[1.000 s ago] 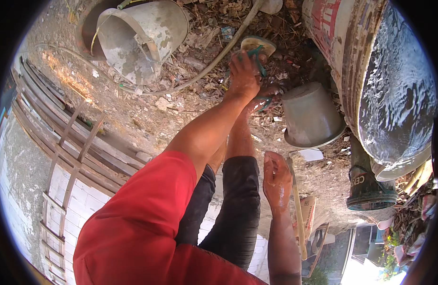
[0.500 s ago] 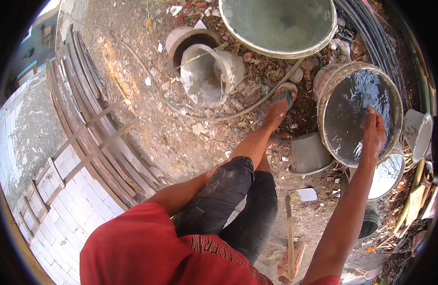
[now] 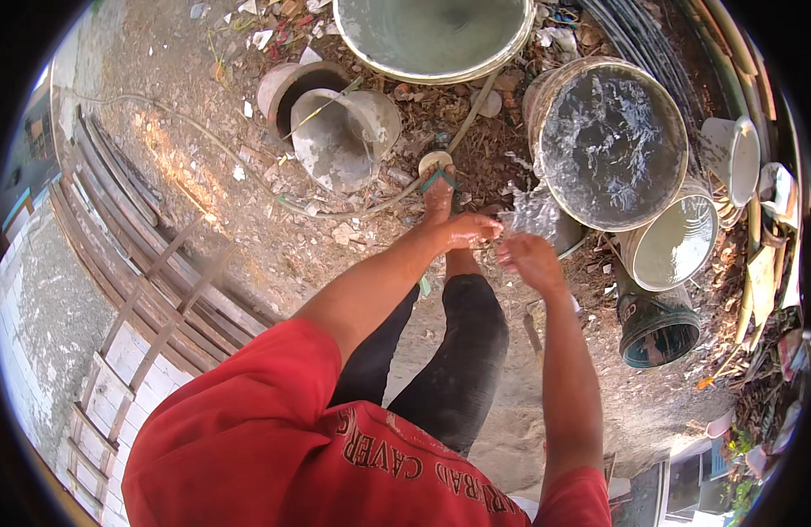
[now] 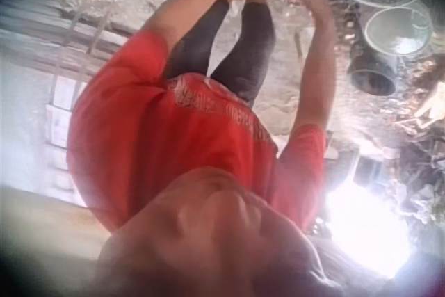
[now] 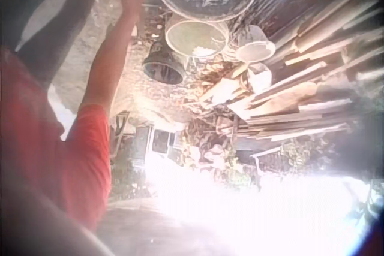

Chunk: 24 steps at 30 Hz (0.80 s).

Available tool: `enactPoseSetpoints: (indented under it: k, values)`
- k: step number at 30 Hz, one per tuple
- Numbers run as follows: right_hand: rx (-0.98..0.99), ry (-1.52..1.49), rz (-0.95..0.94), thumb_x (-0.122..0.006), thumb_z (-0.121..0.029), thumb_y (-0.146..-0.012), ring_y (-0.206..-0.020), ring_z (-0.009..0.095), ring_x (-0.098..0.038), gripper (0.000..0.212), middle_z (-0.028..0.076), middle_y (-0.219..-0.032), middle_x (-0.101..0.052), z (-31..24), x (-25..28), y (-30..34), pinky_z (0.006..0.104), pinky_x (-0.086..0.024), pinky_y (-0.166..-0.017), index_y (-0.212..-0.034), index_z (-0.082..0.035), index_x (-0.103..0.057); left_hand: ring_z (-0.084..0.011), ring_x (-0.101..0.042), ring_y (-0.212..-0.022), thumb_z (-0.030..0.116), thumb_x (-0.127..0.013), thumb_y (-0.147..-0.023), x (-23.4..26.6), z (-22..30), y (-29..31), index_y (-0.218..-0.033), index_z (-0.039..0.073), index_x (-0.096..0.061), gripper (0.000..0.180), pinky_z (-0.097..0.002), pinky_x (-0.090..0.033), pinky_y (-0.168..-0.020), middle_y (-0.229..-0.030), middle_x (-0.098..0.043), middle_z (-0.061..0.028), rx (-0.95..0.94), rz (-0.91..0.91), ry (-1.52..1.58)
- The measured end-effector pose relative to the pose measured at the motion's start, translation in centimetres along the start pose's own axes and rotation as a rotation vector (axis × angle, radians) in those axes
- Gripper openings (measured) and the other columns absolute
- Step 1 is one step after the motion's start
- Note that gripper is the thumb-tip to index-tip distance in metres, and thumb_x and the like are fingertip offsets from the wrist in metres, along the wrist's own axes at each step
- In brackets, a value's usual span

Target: The person uses a trowel to spread and smooth wet mortar onto a ground surface, adds more mortar using a small spade, and washes their hands and the trowel in a bucket of water.

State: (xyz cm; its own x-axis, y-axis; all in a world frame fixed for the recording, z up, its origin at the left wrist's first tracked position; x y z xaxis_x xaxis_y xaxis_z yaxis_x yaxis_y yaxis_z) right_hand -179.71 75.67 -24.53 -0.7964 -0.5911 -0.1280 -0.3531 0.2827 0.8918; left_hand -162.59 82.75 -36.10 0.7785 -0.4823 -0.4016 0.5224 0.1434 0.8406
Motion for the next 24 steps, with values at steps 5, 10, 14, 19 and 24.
enactPoseSetpoints:
  k: [5, 10, 14, 19, 24]
  values:
    - [0.289, 0.587, 0.238, -0.055, -0.022, -0.095, -0.082, 0.038, -0.070, 0.022, 0.020, -0.095, -0.071, 0.2, -6.4, 2.9, 0.0444, -0.055, -0.072, -0.102, -0.007, -0.071, -0.0377, -0.054, -0.125, 0.042, -0.058, -0.095, -5.5, -8.0, -0.3, -0.135, 0.026, -0.058, 0.044, -0.0445, -0.044, -0.104, -0.133, -0.060, -0.0139, -0.686, 0.257, -0.989]
    - [0.131, 0.080, 0.856, -0.055, -0.037, -0.100, -0.085, 0.017, -0.069, 0.036, 0.014, -0.096, -0.073, -3.5, 9.0, 3.8, 0.0366, -0.053, -0.074, -0.110, -0.006, -0.070, -0.0378, -0.057, -0.119, 0.041, -0.060, -0.093, -8.6, -5.9, 12.2, -0.121, 0.009, -0.061, 0.042, -0.0379, -0.044, -0.102, -0.128, -0.060, -0.0180, 0.399, 0.445, -0.131]
    - [0.024, 0.476, 1.049, -0.049, -0.049, -0.097, -0.103, 0.044, -0.063, 0.051, 0.022, -0.106, -0.070, -4.1, 21.6, -4.7, 0.0475, -0.047, -0.090, -0.111, -0.004, -0.069, -0.0289, -0.061, -0.104, 0.027, -0.072, -0.088, -7.3, -1.9, 15.1, -0.097, 0.006, -0.069, 0.023, -0.0357, -0.046, -0.095, -0.111, -0.064, -0.0077, 0.150, 0.435, -0.269]
    - [0.137, -0.226, 0.157, -0.060, -0.040, -0.094, -0.092, 0.029, -0.070, 0.040, 0.016, -0.092, -0.071, -4.2, 18.3, -7.6, 0.0423, -0.057, -0.080, -0.104, -0.002, -0.068, -0.0254, -0.058, -0.114, 0.020, -0.070, -0.088, -5.6, -4.2, 7.7, -0.098, 0.009, -0.066, 0.015, -0.0347, -0.047, -0.090, -0.115, -0.062, -0.0059, -0.503, 0.209, -0.453]
    - [0.365, 0.869, -0.006, -0.052, -0.021, -0.096, -0.087, 0.038, -0.069, 0.025, 0.023, -0.097, -0.071, -1.4, -2.0, -0.1, 0.0457, -0.056, -0.081, -0.108, -0.002, -0.064, -0.0319, -0.044, -0.132, 0.023, -0.060, -0.090, -2.4, -1.2, -1.3, -0.110, 0.012, -0.061, 0.023, -0.0512, -0.034, -0.110, -0.130, -0.056, -0.0067, -0.289, -0.144, -0.921]
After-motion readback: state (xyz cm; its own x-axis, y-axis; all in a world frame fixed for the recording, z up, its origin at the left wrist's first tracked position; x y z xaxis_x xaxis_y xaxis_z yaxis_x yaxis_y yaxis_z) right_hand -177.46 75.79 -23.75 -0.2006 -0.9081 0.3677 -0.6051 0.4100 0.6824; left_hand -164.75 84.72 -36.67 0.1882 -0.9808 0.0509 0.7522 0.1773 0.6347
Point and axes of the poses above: each hand's wrist, its own y-axis away from the middle knuckle, its own x-axis out of the back of the hand, z = x × y, the point moved 4 cm from there along -y, towards the middle knuckle
